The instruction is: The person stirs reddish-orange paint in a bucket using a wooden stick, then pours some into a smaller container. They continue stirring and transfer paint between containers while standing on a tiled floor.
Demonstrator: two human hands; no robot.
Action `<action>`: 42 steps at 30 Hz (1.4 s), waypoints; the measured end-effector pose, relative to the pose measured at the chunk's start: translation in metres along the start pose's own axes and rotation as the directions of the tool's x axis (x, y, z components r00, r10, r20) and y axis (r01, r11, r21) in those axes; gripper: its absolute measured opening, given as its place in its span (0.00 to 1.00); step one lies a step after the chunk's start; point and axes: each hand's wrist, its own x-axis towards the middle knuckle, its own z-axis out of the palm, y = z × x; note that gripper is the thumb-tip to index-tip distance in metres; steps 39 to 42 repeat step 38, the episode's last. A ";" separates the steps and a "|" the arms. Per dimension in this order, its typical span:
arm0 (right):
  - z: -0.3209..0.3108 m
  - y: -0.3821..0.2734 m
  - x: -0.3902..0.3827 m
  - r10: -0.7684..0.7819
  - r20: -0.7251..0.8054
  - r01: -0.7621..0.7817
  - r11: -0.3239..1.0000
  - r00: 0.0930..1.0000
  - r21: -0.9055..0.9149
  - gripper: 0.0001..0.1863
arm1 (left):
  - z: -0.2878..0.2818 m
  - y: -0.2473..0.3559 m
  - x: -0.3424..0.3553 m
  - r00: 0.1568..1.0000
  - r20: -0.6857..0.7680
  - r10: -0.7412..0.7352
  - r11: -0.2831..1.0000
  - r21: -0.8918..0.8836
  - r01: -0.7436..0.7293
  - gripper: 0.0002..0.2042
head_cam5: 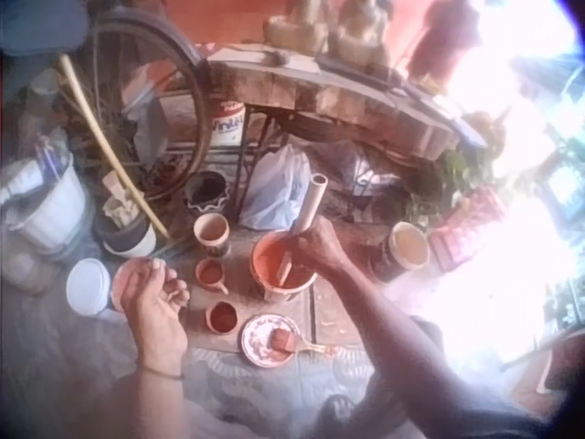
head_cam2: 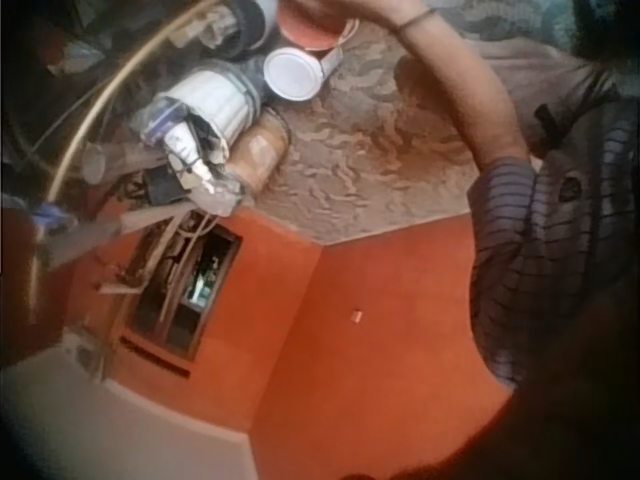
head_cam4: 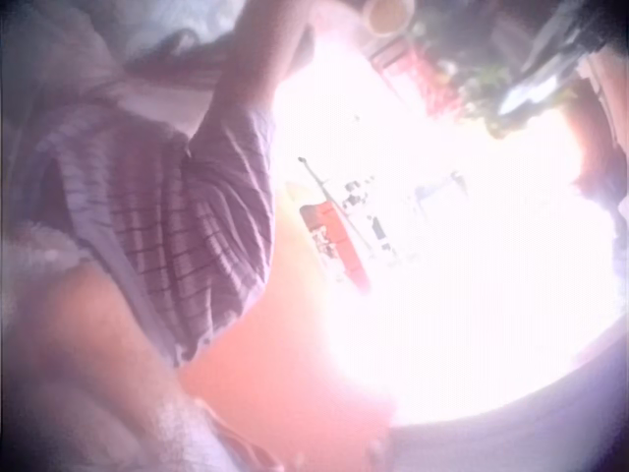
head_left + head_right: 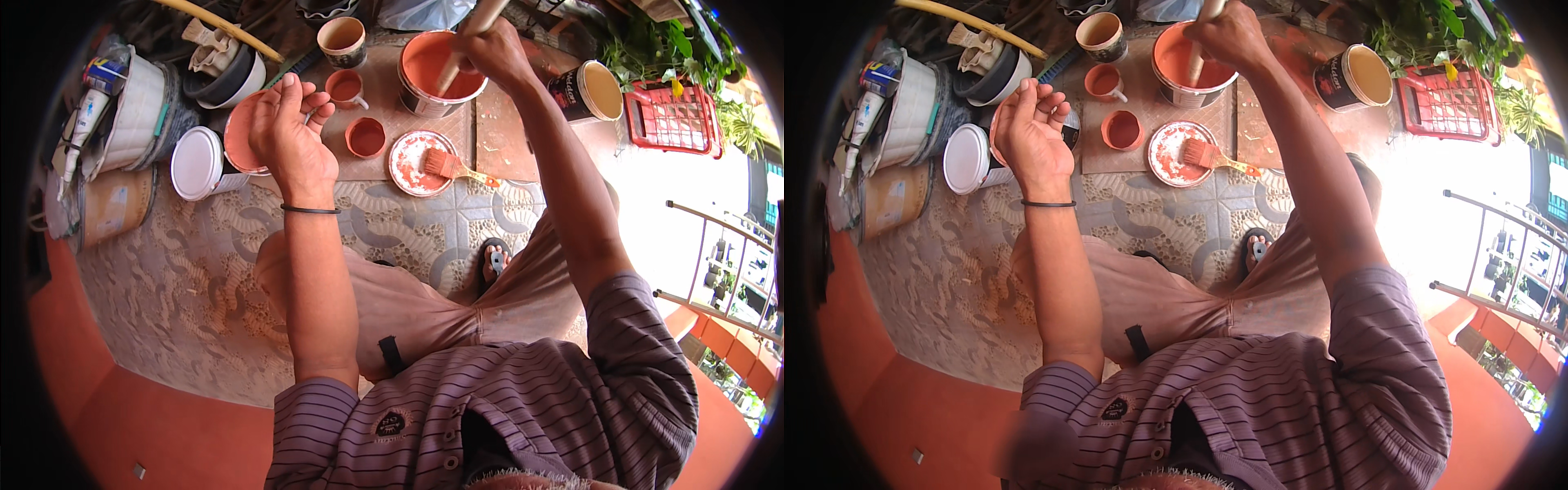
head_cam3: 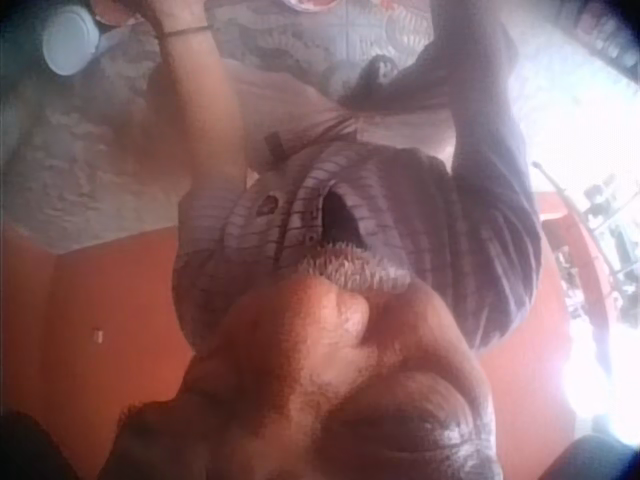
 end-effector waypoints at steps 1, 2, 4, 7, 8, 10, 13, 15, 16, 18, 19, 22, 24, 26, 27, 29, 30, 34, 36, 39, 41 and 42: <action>0.002 0.005 0.013 0.006 -0.008 -0.005 0.998 1.000 0.055 0.08 | 0.001 -0.003 0.000 1.000 0.002 -0.006 1.000 -0.001 0.006 0.07; 0.000 0.010 0.024 0.001 -0.024 0.001 0.994 1.000 0.105 0.08 | 0.002 -0.004 0.001 1.000 0.008 -0.010 1.000 -0.009 0.010 0.07; -0.004 0.020 0.047 -0.004 -0.053 0.015 0.979 0.999 0.202 0.06 | 0.002 -0.007 0.001 1.000 0.015 -0.020 0.999 -0.025 0.020 0.07; -0.019 0.029 0.053 -0.315 -0.167 0.297 0.947 0.934 -0.123 0.06 | 0.002 -0.004 0.002 1.000 -0.002 -0.015 1.000 -0.027 0.015 0.07; -0.022 0.030 0.049 -0.375 -0.163 0.339 0.917 0.913 -0.208 0.05 | 0.001 -0.004 0.001 1.000 -0.002 -0.012 1.000 -0.025 0.012 0.07; -0.026 0.021 0.037 -0.300 -0.128 0.269 0.940 0.946 -0.211 0.06 | -0.002 0.000 0.001 1.000 -0.004 -0.001 1.000 -0.015 0.001 0.07; -0.033 0.008 0.026 -0.001 -0.017 0.001 1.000 1.000 -0.011 0.06 | -0.001 0.002 0.000 1.000 -0.010 0.000 1.000 -0.007 0.000 0.07; -0.032 0.017 0.031 0.034 0.029 -0.038 0.990 0.999 0.134 0.06 | -0.001 0.000 0.001 1.000 0.002 0.000 1.000 -0.015 0.000 0.07; -0.027 0.014 0.029 0.028 -0.018 -0.025 0.989 0.999 0.143 0.07 | 0.000 -0.001 0.001 1.000 0.009 -0.001 1.000 -0.016 0.001 0.07; -0.014 0.023 0.035 0.048 -0.128 -0.018 0.973 0.991 0.230 0.07 | 0.001 -0.003 0.000 1.000 0.022 -0.006 1.000 -0.020 0.007 0.07; -0.005 0.020 0.035 0.062 -0.181 -0.010 0.961 0.982 0.277 0.07 | 0.001 -0.003 0.000 1.000 0.026 -0.009 1.000 -0.021 0.009 0.07; 0.000 0.032 0.027 -0.222 -0.299 0.236 0.972 0.928 0.010 0.06 | 0.004 -0.005 0.000 0.999 0.043 -0.007 1.000 -0.027 0.008 0.07; -0.010 0.049 0.024 -0.551 -0.239 0.509 0.833 0.799 -0.216 0.06 | 0.007 -0.006 0.000 0.999 0.046 -0.008 0.999 -0.031 0.009 0.07; -0.006 0.019 -0.002 -0.286 -0.142 0.251 0.942 0.948 -0.221 0.06 | 0.000 -0.002 0.000 1.000 0.018 -0.004 1.000 -0.007 0.005 0.07; -0.009 0.006 -0.012 -0.142 -0.097 0.115 0.963 0.985 -0.245 0.07 | 0.000 0.000 -0.001 1.000 0.014 0.003 1.000 -0.009 -0.003 0.07; -0.016 0.002 -0.005 -0.102 -0.132 0.062 0.958 0.986 -0.281 0.07 | 0.004 0.001 -0.002 1.000 0.013 0.018 1.000 -0.020 -0.017 0.07; -0.020 -0.001 0.000 -0.019 -0.128 -0.005 0.983 0.992 -0.185 0.07 | 0.004 0.002 -0.003 1.000 0.013 0.015 1.000 -0.022 -0.015 0.07; -0.013 0.012 0.002 0.007 -0.223 0.030 0.986 0.975 0.161 0.07 | 0.002 -0.001 -0.004 0.999 0.034 -0.001 1.000 -0.029 0.002 0.07; -0.011 0.027 0.005 -0.059 -0.257 0.103 0.981 0.965 0.162 0.07 | 0.002 -0.004 -0.003 0.999 0.043 0.000 0.999 -0.035 0.002 0.07; -0.013 0.045 0.005 -0.165 -0.247 0.184 0.981 0.955 0.059 0.07 | 0.000 -0.001 -0.003 0.999 0.041 0.011 0.999 -0.030 -0.009 0.08; -0.013 0.045 0.005 -0.165 -0.247 0.184 0.981 0.955 0.059 0.07 | 0.000 -0.001 -0.003 0.999 0.041 0.011 0.999 -0.030 -0.009 0.08; -0.013 0.045 0.005 -0.165 -0.247 0.184 0.981 0.955 0.059 0.07 | 0.000 -0.001 -0.003 0.999 0.041 0.011 0.999 -0.030 -0.009 0.08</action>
